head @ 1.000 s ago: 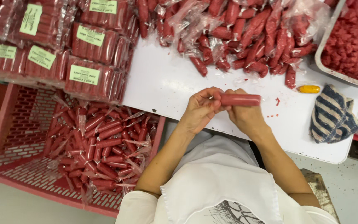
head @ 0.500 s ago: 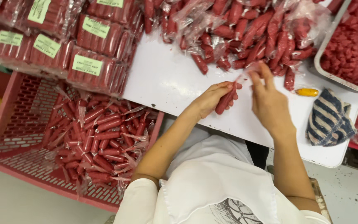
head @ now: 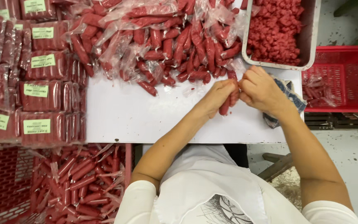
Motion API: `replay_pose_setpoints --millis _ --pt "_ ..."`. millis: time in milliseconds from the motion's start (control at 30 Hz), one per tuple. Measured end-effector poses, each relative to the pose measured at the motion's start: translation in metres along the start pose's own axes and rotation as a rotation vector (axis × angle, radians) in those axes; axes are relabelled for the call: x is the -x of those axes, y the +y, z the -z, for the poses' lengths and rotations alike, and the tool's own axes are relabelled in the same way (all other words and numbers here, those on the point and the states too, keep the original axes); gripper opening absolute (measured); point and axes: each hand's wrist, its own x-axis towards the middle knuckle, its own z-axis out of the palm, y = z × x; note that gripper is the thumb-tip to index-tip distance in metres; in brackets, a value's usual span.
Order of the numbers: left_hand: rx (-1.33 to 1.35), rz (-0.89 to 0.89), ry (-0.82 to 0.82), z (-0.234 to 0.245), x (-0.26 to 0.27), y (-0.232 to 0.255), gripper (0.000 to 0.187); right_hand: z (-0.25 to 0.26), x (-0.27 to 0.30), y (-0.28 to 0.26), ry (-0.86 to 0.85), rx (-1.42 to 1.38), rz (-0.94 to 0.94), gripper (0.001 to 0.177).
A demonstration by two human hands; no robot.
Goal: The person ties links of raw sausage casing by hand and places the finished links into a red basket. The person also handles loose ground meat from a metal tray and places it into the basket. Packaged sausages are visible on the table.
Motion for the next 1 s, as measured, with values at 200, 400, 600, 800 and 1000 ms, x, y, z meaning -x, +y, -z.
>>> replay_pose_setpoints --millis 200,400,600,800,1000 --pt "0.336 0.118 -0.086 -0.019 -0.008 0.007 0.021 0.007 0.029 0.076 -0.042 0.082 0.049 0.021" --pt "0.378 0.231 -0.021 0.008 0.026 0.05 0.024 0.008 -0.011 0.094 -0.236 0.194 -0.17 0.024" --pt "-0.088 0.121 0.249 0.094 0.06 0.028 0.026 0.01 -0.062 0.039 -0.095 0.604 -0.331 0.055" --pt "-1.569 -0.358 0.421 0.112 0.112 0.051 0.014 -0.065 -0.111 -0.116 -0.377 0.002 -0.263 0.027" --pt "-0.293 -0.232 0.139 0.129 0.186 0.053 0.016 -0.074 -0.109 -0.154 -0.387 -0.679 -0.462 0.016"
